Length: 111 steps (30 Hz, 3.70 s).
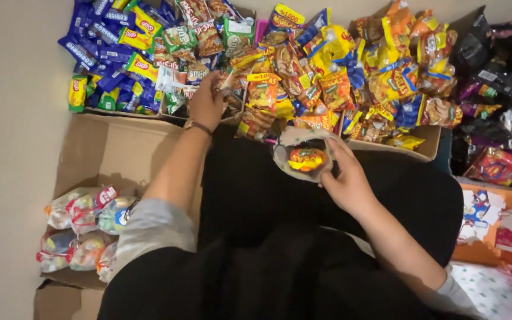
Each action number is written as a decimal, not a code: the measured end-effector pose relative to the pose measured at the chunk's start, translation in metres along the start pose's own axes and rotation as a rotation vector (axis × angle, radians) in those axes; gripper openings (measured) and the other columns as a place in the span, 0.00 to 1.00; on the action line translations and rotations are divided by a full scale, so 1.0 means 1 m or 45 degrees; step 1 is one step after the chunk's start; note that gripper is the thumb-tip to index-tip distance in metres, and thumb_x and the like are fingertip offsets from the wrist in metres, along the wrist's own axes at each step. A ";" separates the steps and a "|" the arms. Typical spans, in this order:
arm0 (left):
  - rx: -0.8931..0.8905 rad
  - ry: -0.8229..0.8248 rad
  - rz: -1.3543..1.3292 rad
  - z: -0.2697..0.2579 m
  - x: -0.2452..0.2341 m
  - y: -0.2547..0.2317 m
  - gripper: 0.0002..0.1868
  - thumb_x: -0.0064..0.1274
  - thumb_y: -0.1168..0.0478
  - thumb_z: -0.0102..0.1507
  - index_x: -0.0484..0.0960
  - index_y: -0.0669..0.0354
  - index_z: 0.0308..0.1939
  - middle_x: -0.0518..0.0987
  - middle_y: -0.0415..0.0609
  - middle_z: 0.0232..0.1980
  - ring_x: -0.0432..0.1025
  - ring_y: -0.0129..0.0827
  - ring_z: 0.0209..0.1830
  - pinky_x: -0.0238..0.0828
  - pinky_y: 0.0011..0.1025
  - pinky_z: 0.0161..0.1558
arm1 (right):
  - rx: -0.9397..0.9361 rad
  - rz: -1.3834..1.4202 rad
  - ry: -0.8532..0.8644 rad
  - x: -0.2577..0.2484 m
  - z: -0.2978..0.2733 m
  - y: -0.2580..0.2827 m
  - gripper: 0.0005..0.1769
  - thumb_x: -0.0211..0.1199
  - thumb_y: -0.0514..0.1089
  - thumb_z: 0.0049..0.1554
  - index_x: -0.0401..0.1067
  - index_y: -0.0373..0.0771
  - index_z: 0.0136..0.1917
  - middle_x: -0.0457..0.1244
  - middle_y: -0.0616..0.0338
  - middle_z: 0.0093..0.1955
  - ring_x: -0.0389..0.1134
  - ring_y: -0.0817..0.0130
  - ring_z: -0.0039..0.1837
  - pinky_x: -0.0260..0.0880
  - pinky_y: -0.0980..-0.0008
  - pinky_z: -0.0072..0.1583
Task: The person is picking up individual snack packets from a large pile and placing them into a small white bag.
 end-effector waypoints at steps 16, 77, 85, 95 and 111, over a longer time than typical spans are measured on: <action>1.127 -0.019 0.209 -0.264 -0.033 -0.263 0.22 0.67 0.48 0.55 0.82 0.38 0.52 0.84 0.34 0.49 0.71 0.40 0.66 0.34 0.67 0.74 | -0.300 0.069 0.100 -0.005 -0.058 0.058 0.42 0.58 0.20 0.45 0.59 0.23 0.75 0.54 0.31 0.76 0.53 0.36 0.79 0.54 0.43 0.75; -0.272 -0.187 0.612 0.019 -0.080 0.210 0.18 0.54 0.54 0.64 0.84 0.52 0.56 0.66 0.64 0.71 0.65 0.59 0.71 0.65 0.48 0.68 | -0.492 0.128 0.425 0.192 0.100 0.094 0.45 0.62 0.26 0.52 0.53 0.33 0.80 0.48 0.34 0.81 0.50 0.39 0.80 0.52 0.46 0.76; -0.508 -0.034 0.605 0.024 -0.081 0.214 0.17 0.52 0.56 0.66 0.80 0.42 0.59 0.70 0.51 0.61 0.70 0.48 0.65 0.73 0.47 0.60 | -0.394 0.013 0.364 0.214 0.107 0.026 0.32 0.66 0.32 0.52 0.71 0.36 0.71 0.63 0.39 0.70 0.64 0.44 0.72 0.63 0.51 0.71; -0.076 -0.818 -0.313 -0.069 -0.172 0.143 0.20 0.59 0.72 0.63 0.76 0.59 0.58 0.80 0.59 0.51 0.74 0.44 0.50 0.74 0.36 0.51 | -0.483 0.136 0.307 0.170 0.094 0.084 0.30 0.65 0.28 0.52 0.70 0.31 0.70 0.63 0.34 0.70 0.62 0.38 0.73 0.61 0.47 0.72; 0.961 -0.270 -0.185 -0.302 -0.186 -0.259 0.10 0.63 0.74 0.60 0.89 0.57 0.43 0.85 0.48 0.44 0.81 0.41 0.43 0.80 0.39 0.49 | -0.439 0.221 0.458 0.073 -0.016 0.141 0.47 0.67 0.28 0.49 0.56 0.34 0.79 0.51 0.37 0.81 0.50 0.39 0.80 0.49 0.41 0.77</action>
Point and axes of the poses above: each hand's wrist, its own z-axis towards the middle knuckle, its own x-axis out of the palm, y = z × x, the point moved 10 cm from there along z, towards the middle knuckle
